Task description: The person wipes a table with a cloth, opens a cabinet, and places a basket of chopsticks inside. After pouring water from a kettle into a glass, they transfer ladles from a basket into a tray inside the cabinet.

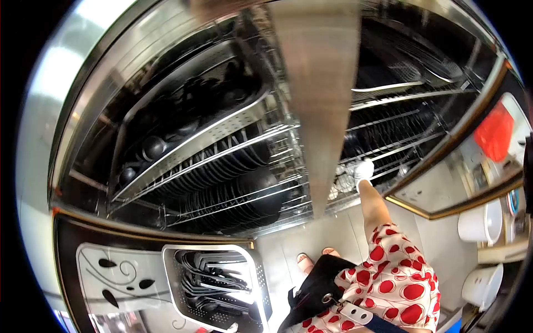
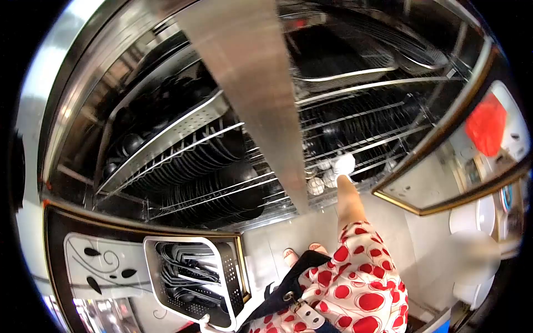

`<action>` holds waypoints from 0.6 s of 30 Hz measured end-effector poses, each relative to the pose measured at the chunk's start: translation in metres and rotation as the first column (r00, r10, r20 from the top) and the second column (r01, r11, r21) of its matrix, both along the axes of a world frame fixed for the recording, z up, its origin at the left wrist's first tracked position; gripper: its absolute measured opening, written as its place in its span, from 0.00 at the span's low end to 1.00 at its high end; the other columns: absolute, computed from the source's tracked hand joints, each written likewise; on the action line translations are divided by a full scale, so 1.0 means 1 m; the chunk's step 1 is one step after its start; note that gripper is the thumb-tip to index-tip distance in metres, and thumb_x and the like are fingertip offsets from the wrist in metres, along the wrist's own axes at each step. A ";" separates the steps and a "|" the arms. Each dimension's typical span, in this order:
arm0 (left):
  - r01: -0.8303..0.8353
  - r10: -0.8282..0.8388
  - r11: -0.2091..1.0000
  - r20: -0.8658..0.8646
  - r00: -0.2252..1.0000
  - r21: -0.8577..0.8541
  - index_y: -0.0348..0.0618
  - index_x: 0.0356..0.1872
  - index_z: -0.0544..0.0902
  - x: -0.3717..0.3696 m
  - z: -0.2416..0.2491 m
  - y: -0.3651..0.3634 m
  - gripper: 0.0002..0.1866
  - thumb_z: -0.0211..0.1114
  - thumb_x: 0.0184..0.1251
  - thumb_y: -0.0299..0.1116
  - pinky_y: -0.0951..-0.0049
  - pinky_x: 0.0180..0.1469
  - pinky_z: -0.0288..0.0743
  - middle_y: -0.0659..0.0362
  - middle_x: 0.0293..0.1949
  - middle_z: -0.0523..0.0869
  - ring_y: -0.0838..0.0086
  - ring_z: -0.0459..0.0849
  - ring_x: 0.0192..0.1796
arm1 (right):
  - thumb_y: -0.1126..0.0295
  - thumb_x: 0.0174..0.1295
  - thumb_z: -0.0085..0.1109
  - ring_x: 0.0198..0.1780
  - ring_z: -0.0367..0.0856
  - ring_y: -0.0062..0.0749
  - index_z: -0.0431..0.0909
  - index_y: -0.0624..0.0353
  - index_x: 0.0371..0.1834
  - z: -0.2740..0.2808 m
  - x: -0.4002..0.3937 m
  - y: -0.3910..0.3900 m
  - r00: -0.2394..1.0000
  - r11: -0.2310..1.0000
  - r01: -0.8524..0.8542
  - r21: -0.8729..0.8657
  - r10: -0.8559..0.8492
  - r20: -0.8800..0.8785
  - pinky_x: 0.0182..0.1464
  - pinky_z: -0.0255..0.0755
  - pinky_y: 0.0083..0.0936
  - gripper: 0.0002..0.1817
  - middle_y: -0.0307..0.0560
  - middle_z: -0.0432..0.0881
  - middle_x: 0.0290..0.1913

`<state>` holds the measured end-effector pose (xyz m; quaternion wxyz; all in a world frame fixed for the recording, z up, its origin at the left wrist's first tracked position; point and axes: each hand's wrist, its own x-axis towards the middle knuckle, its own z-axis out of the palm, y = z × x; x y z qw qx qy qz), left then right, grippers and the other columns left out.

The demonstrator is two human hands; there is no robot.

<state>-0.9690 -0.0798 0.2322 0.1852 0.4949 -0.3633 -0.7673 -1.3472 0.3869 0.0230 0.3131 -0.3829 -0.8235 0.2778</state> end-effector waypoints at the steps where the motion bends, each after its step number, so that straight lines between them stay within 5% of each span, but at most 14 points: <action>1: -0.018 0.018 1.000 -0.005 1.000 0.003 0.36 0.52 0.75 0.001 -0.001 0.000 0.24 0.60 0.55 0.39 0.66 0.49 0.77 0.52 0.45 0.81 0.63 0.81 0.44 | 0.74 0.55 0.59 0.23 0.76 0.38 0.80 0.65 0.26 -0.080 -0.031 0.037 0.979 0.969 -0.109 -0.222 0.067 -0.192 0.30 0.73 0.33 0.05 0.51 0.81 0.24; 2: -0.038 0.038 0.999 -0.008 0.999 0.009 0.36 0.52 0.75 0.004 -0.002 -0.001 0.24 0.60 0.56 0.39 0.66 0.49 0.77 0.51 0.45 0.81 0.63 0.81 0.45 | 0.72 0.56 0.62 0.23 0.77 0.33 0.79 0.63 0.24 -0.027 -0.019 0.009 0.991 0.992 -0.028 -0.125 0.012 -0.130 0.29 0.72 0.31 0.07 0.46 0.80 0.23; 3: -0.059 0.059 0.998 -0.011 0.998 0.014 0.36 0.53 0.75 0.006 -0.003 -0.002 0.24 0.60 0.56 0.39 0.66 0.49 0.77 0.51 0.45 0.81 0.63 0.81 0.45 | 0.63 0.55 0.67 0.24 0.79 0.37 0.79 0.61 0.22 -0.019 -0.025 0.008 0.988 0.982 0.018 -0.189 -0.047 -0.148 0.30 0.72 0.33 0.14 0.47 0.81 0.23; 5: -0.086 0.086 0.996 -0.018 0.996 0.022 0.36 0.53 0.75 0.016 -0.004 0.002 0.24 0.60 0.57 0.39 0.66 0.50 0.77 0.51 0.45 0.81 0.63 0.81 0.45 | 0.50 0.56 0.63 0.28 0.81 0.49 0.80 0.62 0.26 0.021 -0.012 0.005 0.980 0.981 0.152 -0.117 -0.133 0.149 0.31 0.73 0.36 0.21 0.56 0.84 0.27; 13: -0.145 0.143 0.988 0.031 0.989 0.045 0.37 0.50 0.75 0.019 0.011 0.006 0.23 0.60 0.53 0.36 0.64 0.50 0.77 0.51 0.43 0.81 0.60 0.81 0.46 | 0.57 0.58 0.55 0.26 0.78 0.60 0.76 0.60 0.25 -0.003 -0.015 0.031 0.967 0.995 0.095 -0.023 -0.097 -0.235 0.30 0.71 0.44 0.16 0.62 0.80 0.24; 15: -0.141 0.140 0.988 0.035 0.990 0.062 0.36 0.50 0.75 0.019 0.008 0.004 0.23 0.60 0.53 0.36 0.64 0.50 0.77 0.50 0.44 0.81 0.60 0.81 0.46 | 0.58 0.58 0.56 0.24 0.76 0.57 0.76 0.61 0.25 0.006 -0.012 0.024 0.945 0.999 0.000 0.047 0.016 -0.327 0.29 0.70 0.43 0.15 0.60 0.79 0.21; 16: -0.134 0.132 0.988 0.036 0.991 0.075 0.35 0.51 0.75 0.020 0.006 0.003 0.23 0.60 0.53 0.37 0.64 0.50 0.77 0.50 0.44 0.81 0.60 0.81 0.46 | 0.60 0.58 0.58 0.20 0.73 0.53 0.77 0.63 0.27 0.012 -0.010 0.023 0.970 0.991 -0.022 0.132 0.053 -0.235 0.27 0.68 0.41 0.15 0.59 0.76 0.19; 17: -0.138 0.135 0.987 0.035 0.990 0.080 0.35 0.51 0.75 0.021 0.002 0.001 0.23 0.60 0.53 0.37 0.64 0.50 0.77 0.50 0.44 0.81 0.60 0.81 0.46 | 0.64 0.59 0.58 0.17 0.70 0.45 0.78 0.63 0.28 0.026 -0.005 0.006 0.855 0.974 -0.212 0.073 0.221 -0.469 0.25 0.67 0.39 0.12 0.55 0.76 0.18; 18: -0.134 0.131 0.987 0.035 0.991 0.086 0.35 0.50 0.75 0.022 -0.002 -0.001 0.24 0.60 0.53 0.37 0.64 0.50 0.77 0.49 0.44 0.81 0.60 0.81 0.45 | 0.66 0.59 0.59 0.17 0.70 0.41 0.78 0.64 0.29 0.011 -0.014 0.011 0.803 0.940 -0.328 0.100 0.333 -0.495 0.25 0.66 0.38 0.11 0.53 0.76 0.18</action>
